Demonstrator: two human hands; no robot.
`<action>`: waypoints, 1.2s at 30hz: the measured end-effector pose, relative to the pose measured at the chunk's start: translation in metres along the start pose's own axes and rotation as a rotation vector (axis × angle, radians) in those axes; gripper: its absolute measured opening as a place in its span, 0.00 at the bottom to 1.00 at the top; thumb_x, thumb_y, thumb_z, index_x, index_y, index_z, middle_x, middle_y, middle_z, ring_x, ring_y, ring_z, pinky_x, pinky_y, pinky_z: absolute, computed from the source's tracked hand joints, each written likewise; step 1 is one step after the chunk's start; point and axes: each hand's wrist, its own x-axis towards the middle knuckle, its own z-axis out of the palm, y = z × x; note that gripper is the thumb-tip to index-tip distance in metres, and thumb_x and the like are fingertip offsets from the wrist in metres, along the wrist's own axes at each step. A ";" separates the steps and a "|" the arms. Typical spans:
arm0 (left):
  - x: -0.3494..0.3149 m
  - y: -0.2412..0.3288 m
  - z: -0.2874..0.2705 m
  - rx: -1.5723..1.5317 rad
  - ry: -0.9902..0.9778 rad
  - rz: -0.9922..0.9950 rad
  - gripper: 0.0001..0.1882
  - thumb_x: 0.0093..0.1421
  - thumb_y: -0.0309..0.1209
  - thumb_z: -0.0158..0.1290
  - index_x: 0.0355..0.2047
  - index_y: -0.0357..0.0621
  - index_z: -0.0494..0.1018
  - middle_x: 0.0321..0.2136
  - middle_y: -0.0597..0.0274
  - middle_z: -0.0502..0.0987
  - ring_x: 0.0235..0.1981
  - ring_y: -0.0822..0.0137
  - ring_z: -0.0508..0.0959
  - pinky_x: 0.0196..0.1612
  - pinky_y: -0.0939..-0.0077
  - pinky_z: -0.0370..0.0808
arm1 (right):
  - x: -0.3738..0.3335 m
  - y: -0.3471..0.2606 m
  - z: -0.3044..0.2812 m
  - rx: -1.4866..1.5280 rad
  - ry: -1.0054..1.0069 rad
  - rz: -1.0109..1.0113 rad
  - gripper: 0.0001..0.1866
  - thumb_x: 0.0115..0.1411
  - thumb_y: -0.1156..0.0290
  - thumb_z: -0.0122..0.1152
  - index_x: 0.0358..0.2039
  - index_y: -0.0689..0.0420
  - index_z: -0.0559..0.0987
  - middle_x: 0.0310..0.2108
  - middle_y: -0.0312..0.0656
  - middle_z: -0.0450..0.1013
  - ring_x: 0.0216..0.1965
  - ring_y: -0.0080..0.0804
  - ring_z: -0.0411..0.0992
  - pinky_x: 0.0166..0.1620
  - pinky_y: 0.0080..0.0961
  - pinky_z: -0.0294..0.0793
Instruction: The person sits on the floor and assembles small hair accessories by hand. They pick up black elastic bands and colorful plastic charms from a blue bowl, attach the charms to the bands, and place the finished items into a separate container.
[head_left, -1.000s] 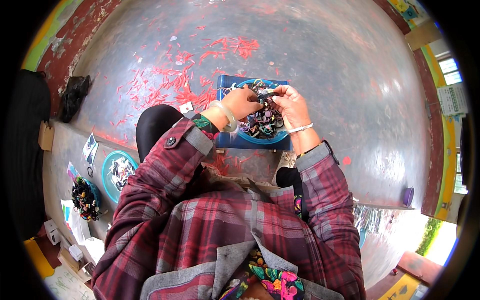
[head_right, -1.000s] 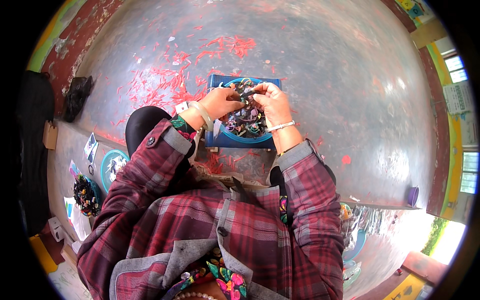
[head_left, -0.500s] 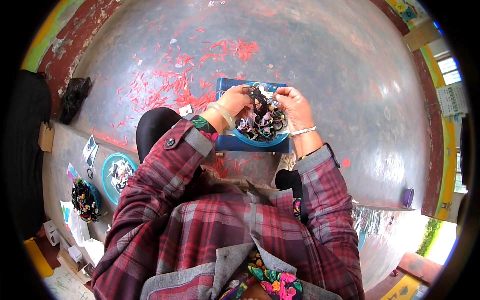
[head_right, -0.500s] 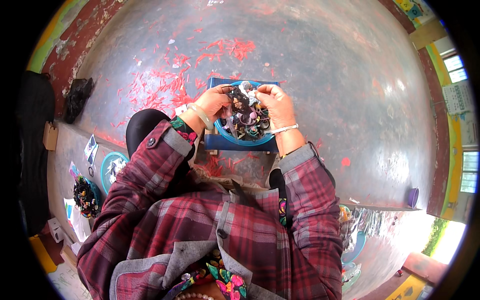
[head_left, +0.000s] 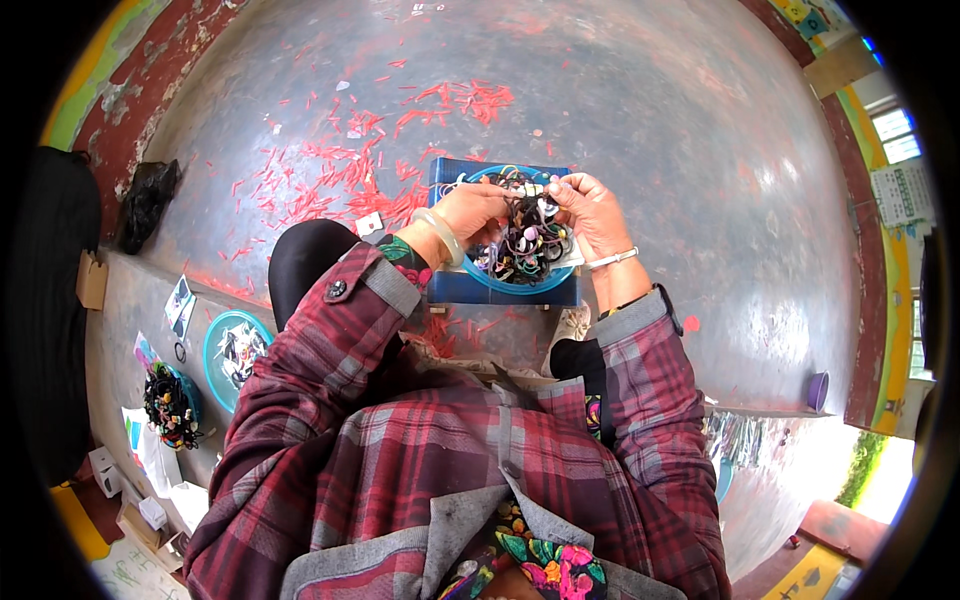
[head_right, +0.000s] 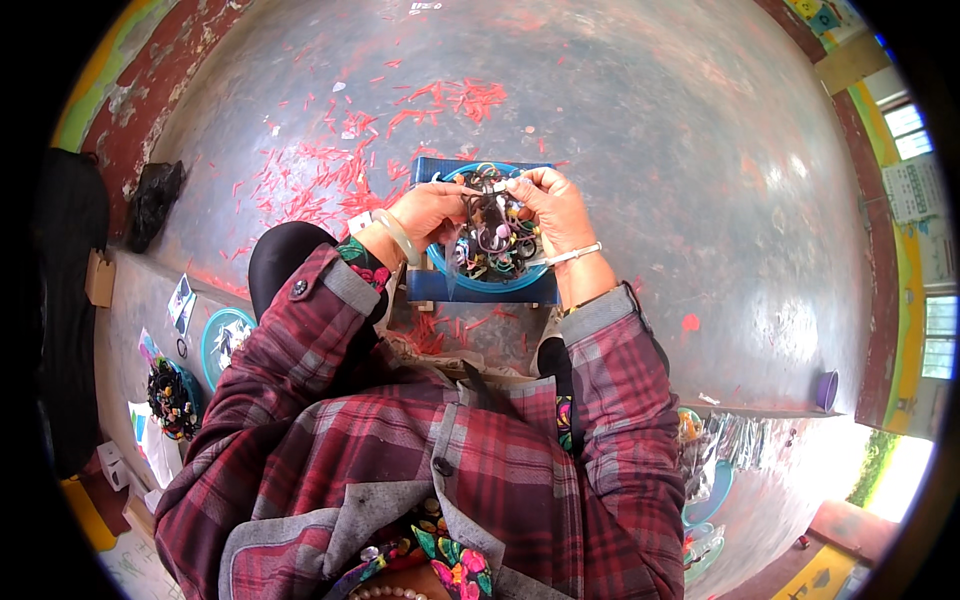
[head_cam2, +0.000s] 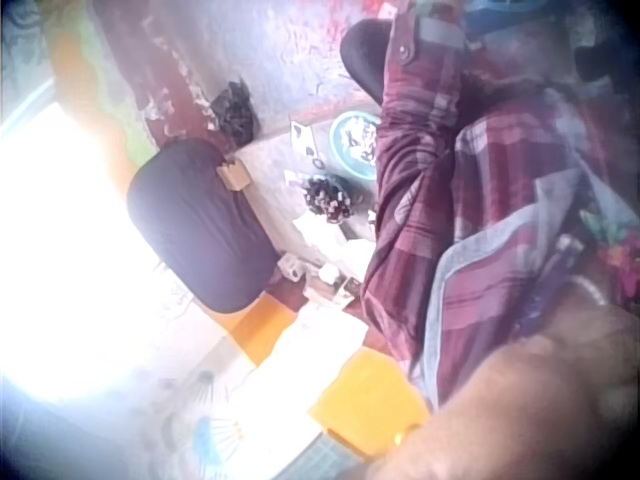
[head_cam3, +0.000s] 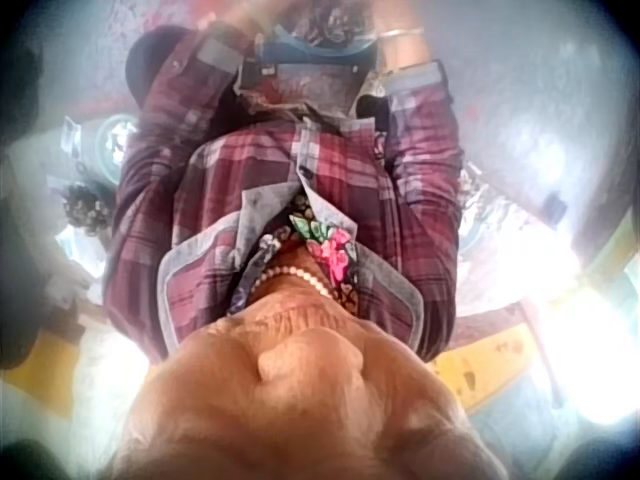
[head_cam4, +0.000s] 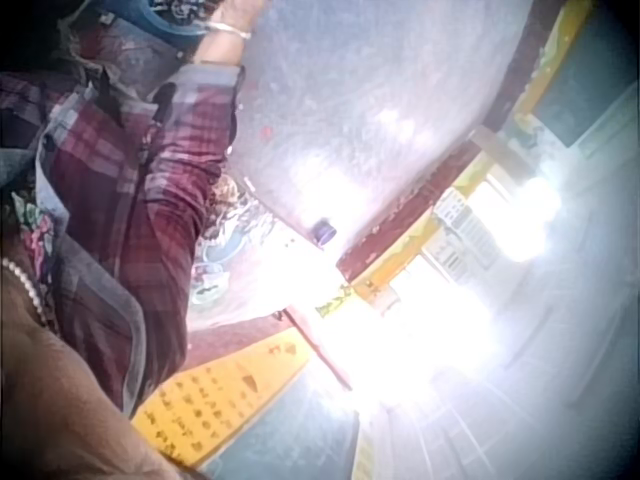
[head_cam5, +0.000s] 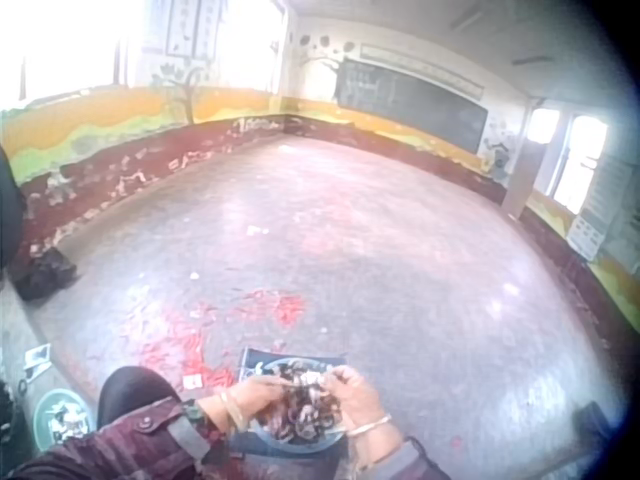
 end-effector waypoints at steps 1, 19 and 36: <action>-0.003 0.003 0.002 -0.014 0.017 -0.008 0.07 0.54 0.25 0.47 0.32 0.40 0.73 0.16 0.69 0.70 0.12 0.77 0.67 0.14 0.85 0.59 | -0.001 -0.003 0.001 -0.004 0.023 0.015 0.07 0.52 0.70 0.62 0.29 0.57 0.73 0.24 0.33 0.72 0.25 0.17 0.69 0.24 0.11 0.66; -0.002 0.005 -0.005 -0.254 -0.285 0.046 0.12 0.53 0.19 0.43 0.38 0.37 0.68 0.27 0.62 0.74 0.18 0.75 0.71 0.19 0.85 0.67 | -0.003 0.000 0.003 -0.333 0.088 -0.339 0.08 0.52 0.73 0.61 0.32 0.61 0.75 0.32 0.34 0.70 0.32 0.18 0.68 0.35 0.15 0.68; -0.004 0.003 -0.003 -0.089 -0.100 -0.016 0.07 0.53 0.22 0.48 0.33 0.38 0.72 0.21 0.64 0.74 0.15 0.77 0.70 0.13 0.86 0.61 | 0.003 0.003 -0.006 -0.334 0.089 -0.235 0.03 0.50 0.78 0.58 0.28 0.61 0.74 0.22 0.35 0.72 0.23 0.20 0.69 0.28 0.15 0.68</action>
